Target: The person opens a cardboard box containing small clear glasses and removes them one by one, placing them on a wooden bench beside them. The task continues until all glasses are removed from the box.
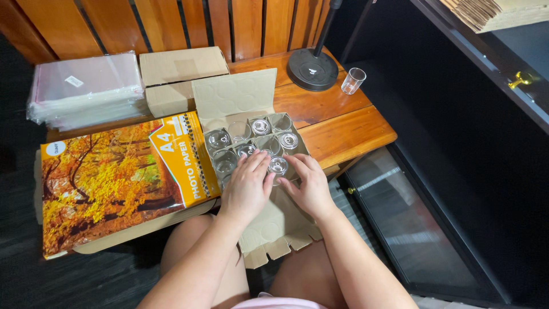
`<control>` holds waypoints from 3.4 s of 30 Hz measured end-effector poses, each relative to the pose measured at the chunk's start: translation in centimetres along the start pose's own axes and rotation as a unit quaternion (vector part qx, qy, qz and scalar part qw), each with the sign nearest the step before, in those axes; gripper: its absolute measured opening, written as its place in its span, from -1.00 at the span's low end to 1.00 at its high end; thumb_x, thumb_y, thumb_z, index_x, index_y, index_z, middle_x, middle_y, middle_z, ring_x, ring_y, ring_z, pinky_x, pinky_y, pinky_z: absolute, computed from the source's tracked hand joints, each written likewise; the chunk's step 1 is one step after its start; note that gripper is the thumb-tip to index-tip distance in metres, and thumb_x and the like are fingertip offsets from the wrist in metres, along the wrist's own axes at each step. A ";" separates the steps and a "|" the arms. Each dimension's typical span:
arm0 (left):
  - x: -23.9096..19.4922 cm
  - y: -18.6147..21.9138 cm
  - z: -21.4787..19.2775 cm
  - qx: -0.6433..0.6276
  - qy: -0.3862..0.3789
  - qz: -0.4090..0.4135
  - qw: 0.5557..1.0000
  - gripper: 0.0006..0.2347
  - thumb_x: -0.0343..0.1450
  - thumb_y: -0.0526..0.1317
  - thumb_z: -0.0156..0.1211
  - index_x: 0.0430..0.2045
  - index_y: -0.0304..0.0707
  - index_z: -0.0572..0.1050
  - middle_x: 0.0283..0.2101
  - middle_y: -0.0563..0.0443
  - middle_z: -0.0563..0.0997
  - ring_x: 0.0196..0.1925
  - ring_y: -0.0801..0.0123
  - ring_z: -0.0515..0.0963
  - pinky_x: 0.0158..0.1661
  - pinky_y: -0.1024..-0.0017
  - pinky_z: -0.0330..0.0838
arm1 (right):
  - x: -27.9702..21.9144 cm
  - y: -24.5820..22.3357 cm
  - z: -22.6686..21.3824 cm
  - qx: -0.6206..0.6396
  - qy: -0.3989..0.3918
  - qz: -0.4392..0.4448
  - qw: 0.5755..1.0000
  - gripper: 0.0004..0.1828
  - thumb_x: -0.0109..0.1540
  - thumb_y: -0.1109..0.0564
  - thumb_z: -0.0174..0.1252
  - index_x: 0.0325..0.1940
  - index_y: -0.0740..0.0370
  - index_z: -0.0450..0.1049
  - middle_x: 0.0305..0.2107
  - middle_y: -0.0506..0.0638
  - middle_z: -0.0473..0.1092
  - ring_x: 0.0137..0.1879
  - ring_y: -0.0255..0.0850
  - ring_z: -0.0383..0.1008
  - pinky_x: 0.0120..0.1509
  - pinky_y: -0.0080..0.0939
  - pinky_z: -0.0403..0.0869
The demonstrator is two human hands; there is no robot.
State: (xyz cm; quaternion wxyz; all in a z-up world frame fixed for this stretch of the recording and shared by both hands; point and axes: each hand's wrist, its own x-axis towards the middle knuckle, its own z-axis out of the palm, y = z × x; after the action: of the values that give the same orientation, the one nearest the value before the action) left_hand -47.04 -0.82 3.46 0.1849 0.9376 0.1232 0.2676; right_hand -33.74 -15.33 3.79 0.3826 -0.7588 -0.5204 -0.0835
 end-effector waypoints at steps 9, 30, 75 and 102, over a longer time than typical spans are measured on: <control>0.1 0.3 -0.6 0.000 -0.018 -0.008 1.000 -0.62 0.55 -0.08 0.00 0.11 -0.41 0.51 0.21 -0.22 0.54 0.39 0.06 0.43 0.41 0.04 0.12 | 0.1 -0.6 -0.3 -0.009 -0.005 0.007 1.000 -0.40 0.14 -0.03 0.42 0.25 0.11 0.51 -0.04 0.10 0.47 0.05 0.12 0.54 0.16 0.13 0.52; 0.1 0.3 -0.5 0.013 -0.004 0.002 1.000 -0.63 0.54 -0.09 0.02 0.10 -0.40 0.51 0.20 -0.21 0.55 0.39 0.06 0.43 0.40 0.04 0.15 | 0.2 -0.3 0.1 -0.022 -0.008 0.007 1.000 -0.38 0.14 -0.05 0.41 0.26 0.13 0.50 -0.03 0.11 0.47 0.07 0.12 0.53 0.16 0.12 0.52; 3.0 3.1 -1.0 -0.390 0.065 -0.169 0.903 -0.68 0.44 -0.21 0.32 0.08 -0.25 0.54 0.06 -0.23 0.61 0.14 -0.01 0.64 0.16 0.17 0.50 | 2.3 -3.2 -4.0 0.398 0.110 0.216 0.885 -0.31 -0.06 0.41 0.54 0.12 0.33 0.45 -0.22 -0.02 0.45 -0.12 -0.30 0.50 -0.04 -0.35 0.55; 13.7 6.7 4.9 -0.604 -0.171 -0.330 0.705 -0.46 0.35 0.02 0.45 -0.02 -0.51 0.43 -0.31 -0.15 0.66 -0.32 0.42 0.66 -0.23 0.48 0.66 | 3.1 6.6 -3.8 0.428 0.262 0.151 0.852 -0.25 -0.06 0.41 0.54 0.13 0.33 0.32 -0.01 0.02 0.38 0.15 -0.26 0.47 0.07 -0.30 0.62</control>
State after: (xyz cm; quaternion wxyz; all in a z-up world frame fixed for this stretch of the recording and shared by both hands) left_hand -32.17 -3.70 8.56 0.8061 0.5542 0.2032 0.0418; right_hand -25.69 -16.69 4.79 0.7995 -0.5393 -0.2644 0.0103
